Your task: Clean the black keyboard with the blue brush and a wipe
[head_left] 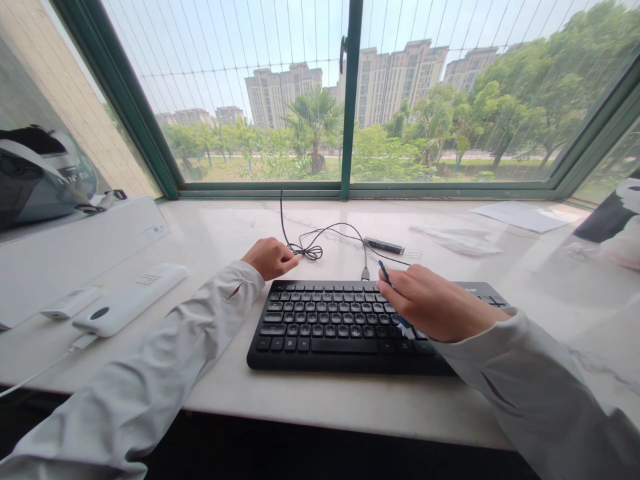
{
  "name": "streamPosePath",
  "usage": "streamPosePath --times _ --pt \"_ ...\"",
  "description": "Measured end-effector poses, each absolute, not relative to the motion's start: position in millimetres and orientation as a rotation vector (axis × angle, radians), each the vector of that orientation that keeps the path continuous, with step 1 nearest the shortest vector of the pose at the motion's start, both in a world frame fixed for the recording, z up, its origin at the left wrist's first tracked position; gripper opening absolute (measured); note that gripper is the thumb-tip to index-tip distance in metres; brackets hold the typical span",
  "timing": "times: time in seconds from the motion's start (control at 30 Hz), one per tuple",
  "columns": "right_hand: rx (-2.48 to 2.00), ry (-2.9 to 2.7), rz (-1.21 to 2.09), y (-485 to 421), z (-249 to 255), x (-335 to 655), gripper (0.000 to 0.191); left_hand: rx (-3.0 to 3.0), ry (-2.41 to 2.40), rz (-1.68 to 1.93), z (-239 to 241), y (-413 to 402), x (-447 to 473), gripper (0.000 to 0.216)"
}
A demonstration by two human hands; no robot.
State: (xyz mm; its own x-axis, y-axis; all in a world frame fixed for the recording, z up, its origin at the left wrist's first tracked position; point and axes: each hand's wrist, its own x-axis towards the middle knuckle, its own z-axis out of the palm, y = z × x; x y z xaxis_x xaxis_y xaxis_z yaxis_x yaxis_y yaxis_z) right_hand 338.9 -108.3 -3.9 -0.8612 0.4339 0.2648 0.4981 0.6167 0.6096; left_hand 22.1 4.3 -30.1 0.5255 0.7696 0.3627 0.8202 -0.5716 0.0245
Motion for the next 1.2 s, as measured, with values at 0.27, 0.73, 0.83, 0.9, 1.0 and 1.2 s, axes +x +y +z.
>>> streamPosePath --times 0.27,0.73,0.83,0.9,1.0,1.2 --pt "-0.785 -2.766 -1.084 -108.2 -2.2 338.8 0.026 -2.611 -1.376 -0.500 -29.6 3.7 21.8 0.051" --pt "-0.686 -2.821 -0.994 -112.3 -1.3 336.7 0.029 -2.624 -1.371 -0.517 -30.3 3.9 21.1 0.052" --pt "-0.747 -2.797 -0.936 -109.3 0.3 338.7 0.026 -2.631 -1.376 -0.516 -30.0 4.0 21.2 0.052" --pt "-0.933 -2.739 -0.799 -106.4 3.4 338.4 0.025 -2.630 -1.382 -0.513 -29.7 3.9 21.6 0.052" --pt "-1.256 -2.575 -0.555 -102.8 10.0 334.2 0.028 -2.628 -1.387 -0.504 -29.3 3.7 22.1 0.053" --pt "-1.446 -2.335 -0.011 -101.1 15.5 326.9 0.023 -2.626 -1.390 -0.498 -28.5 3.1 22.3 0.054"
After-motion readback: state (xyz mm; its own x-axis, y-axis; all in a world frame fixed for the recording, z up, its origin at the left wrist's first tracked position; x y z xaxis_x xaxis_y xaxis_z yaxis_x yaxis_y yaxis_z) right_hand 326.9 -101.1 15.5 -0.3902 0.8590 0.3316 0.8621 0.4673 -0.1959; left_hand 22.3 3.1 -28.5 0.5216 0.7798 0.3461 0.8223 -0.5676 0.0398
